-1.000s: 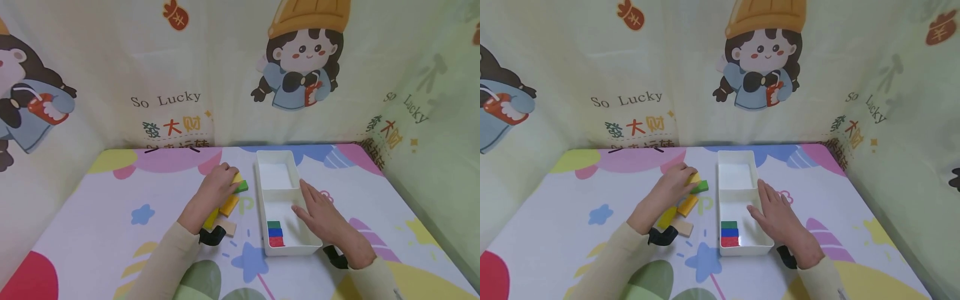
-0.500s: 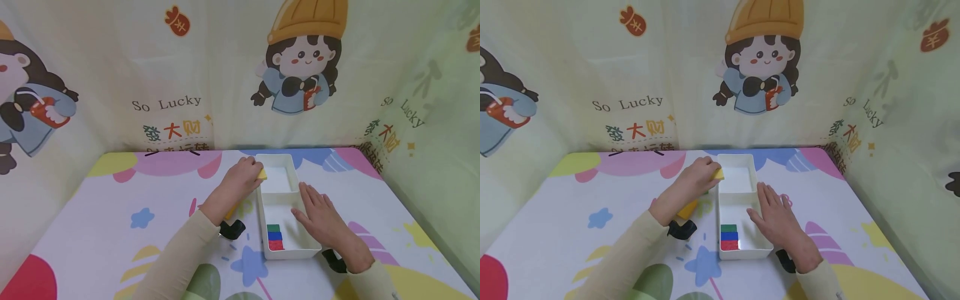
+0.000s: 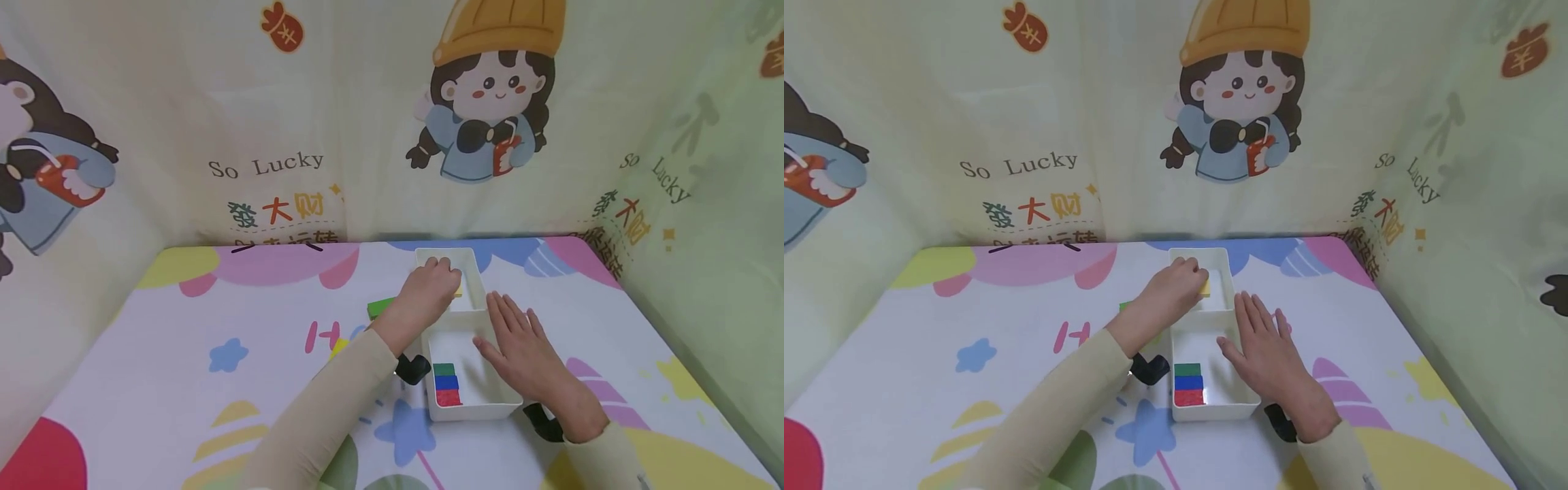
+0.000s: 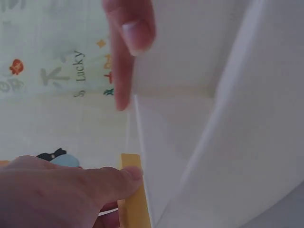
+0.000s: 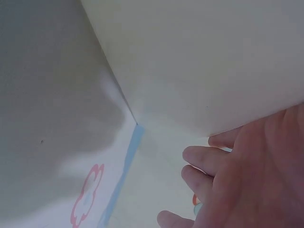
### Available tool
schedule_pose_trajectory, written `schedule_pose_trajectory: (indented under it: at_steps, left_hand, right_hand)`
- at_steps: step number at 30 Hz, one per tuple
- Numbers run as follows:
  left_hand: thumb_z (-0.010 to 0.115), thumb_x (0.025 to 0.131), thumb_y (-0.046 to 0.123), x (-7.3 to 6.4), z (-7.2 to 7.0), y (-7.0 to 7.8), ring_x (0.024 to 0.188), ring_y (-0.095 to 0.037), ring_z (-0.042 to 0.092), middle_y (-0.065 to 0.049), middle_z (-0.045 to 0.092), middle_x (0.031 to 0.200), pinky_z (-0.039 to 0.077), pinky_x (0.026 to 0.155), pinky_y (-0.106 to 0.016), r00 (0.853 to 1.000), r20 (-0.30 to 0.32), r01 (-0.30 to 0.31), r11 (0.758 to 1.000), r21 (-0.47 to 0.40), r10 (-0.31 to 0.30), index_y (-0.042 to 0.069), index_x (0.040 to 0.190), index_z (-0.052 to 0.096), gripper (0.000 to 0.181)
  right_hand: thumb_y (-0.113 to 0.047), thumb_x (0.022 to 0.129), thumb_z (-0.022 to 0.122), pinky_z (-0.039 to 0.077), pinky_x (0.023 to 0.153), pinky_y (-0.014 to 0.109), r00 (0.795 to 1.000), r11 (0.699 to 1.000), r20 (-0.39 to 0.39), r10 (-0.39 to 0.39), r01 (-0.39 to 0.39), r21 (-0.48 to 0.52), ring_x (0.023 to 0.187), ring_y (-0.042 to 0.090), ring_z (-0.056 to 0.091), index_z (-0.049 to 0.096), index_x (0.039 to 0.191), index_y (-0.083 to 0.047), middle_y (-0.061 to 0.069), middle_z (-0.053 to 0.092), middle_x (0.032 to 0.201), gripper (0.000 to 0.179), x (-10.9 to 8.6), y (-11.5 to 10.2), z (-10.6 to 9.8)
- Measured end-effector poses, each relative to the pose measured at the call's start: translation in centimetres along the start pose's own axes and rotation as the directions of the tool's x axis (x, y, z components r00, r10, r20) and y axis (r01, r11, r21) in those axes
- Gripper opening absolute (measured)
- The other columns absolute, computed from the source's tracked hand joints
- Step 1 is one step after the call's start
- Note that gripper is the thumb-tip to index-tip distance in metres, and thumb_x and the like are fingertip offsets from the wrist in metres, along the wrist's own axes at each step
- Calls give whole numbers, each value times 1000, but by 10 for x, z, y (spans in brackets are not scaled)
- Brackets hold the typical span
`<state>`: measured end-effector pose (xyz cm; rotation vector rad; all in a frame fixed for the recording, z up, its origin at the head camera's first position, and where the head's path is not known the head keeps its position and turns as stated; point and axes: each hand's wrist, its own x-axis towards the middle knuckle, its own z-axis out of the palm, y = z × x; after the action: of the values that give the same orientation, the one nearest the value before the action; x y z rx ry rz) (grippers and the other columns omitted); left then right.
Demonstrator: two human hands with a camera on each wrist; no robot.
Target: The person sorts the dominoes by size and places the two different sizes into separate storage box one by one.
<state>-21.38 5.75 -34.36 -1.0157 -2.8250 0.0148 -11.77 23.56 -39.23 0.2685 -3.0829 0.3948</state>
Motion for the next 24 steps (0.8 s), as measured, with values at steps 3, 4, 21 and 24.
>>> schedule_pose_trajectory:
  at_steps: [3,4,21,24]
  left_hand:
    - [69,93,14,5,5,3,95,-19,59,-4,64,106,55,80,-28,999,43,-13,1000,5,13,14,114,68,21]
    - [68,93,11,6,6,3,95,-19,59,-4,64,106,55,79,-29,998,58,-25,1000,0,25,14,112,68,19]
    - [69,92,9,30,3,-5,89,-10,58,4,70,107,50,81,-22,915,389,-54,989,-138,104,18,103,74,15]
    - [66,93,7,27,1,-5,95,-10,59,4,68,114,50,85,-22,908,400,-79,988,-131,125,20,108,73,21]
  right_hand:
    - [-50,99,47,9,118,67,1000,1000,7,6,-6,8,152,41,12,12,159,-6,17,16,165,82,-1,0,0]
    - [-50,99,47,9,118,67,1000,1000,13,8,-8,11,152,41,11,11,159,-7,17,16,165,82,-1,0,0]
    - [-48,100,47,11,117,68,1000,999,24,8,-9,47,151,42,13,10,159,-6,18,16,165,82,2,1,-1]
    - [-50,100,46,11,117,68,1000,998,26,14,-15,57,152,43,12,9,159,-7,17,15,165,82,1,2,-1]
